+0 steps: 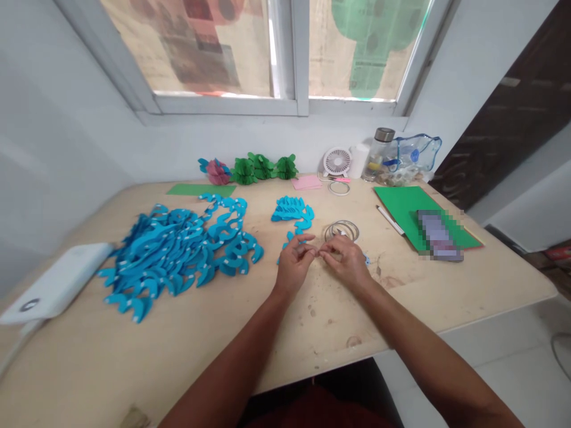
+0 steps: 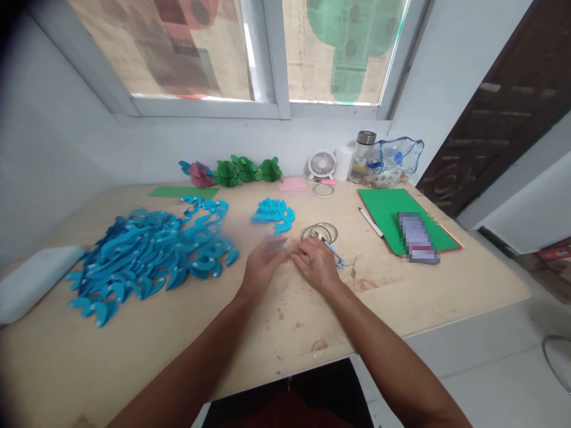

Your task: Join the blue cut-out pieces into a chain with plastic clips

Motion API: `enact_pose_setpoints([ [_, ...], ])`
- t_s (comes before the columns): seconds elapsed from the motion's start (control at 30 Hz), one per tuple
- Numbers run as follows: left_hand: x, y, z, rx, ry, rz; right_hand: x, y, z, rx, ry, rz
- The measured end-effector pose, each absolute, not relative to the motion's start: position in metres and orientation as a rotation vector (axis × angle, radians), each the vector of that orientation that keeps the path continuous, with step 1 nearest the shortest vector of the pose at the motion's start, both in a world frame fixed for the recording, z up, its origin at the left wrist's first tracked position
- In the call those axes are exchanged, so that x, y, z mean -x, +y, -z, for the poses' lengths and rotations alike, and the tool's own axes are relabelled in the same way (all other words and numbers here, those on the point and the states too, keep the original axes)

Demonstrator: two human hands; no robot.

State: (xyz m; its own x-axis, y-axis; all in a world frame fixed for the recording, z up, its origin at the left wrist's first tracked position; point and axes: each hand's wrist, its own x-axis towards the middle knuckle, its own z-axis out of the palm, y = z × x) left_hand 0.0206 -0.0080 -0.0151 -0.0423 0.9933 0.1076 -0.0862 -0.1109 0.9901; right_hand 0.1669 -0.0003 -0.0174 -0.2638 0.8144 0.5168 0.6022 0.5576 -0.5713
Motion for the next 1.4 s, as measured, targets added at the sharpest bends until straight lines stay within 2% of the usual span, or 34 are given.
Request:
enact_pose_setpoints([
  [0.3,-0.02,-0.008,0.018,-1.332,1.191,-1.355,-0.166,0.001,0.02,1.224,-2.028,-0.383],
  [0.53,-0.005,0.0,0.017,-1.484,1.325,-1.509,-0.163,-0.002,0.015,1.12,-1.99,-0.676],
  [0.63,0.009,0.007,0.013,-1.485,1.543,-1.538,-0.162,-0.003,0.017,1.105,-1.936,-0.778],
  [0.7,0.017,0.01,0.01,-1.61,1.738,-1.445,-0.162,-0.002,0.018,1.123,-1.889,-0.817],
  [0.77,0.02,0.011,0.009,-1.77,1.878,-1.204,-0.162,-0.001,0.019,1.146,-1.84,-0.844],
  [0.87,0.02,0.01,0.009,-1.987,1.951,-0.823,-0.164,0.0,0.018,1.168,-1.769,-0.877],
  [0.97,0.018,0.008,0.011,-2.111,1.999,-0.641,-0.165,0.0,0.017,1.173,-1.739,-0.887],
  [1.23,0.023,0.009,0.011,-2.084,1.971,-0.541,-0.165,0.0,0.019,1.173,-1.737,-0.849],
  [1.4,0.024,0.009,0.007,-1.982,1.968,-0.727,-0.165,0.0,0.019,1.181,-1.697,-0.864],
])
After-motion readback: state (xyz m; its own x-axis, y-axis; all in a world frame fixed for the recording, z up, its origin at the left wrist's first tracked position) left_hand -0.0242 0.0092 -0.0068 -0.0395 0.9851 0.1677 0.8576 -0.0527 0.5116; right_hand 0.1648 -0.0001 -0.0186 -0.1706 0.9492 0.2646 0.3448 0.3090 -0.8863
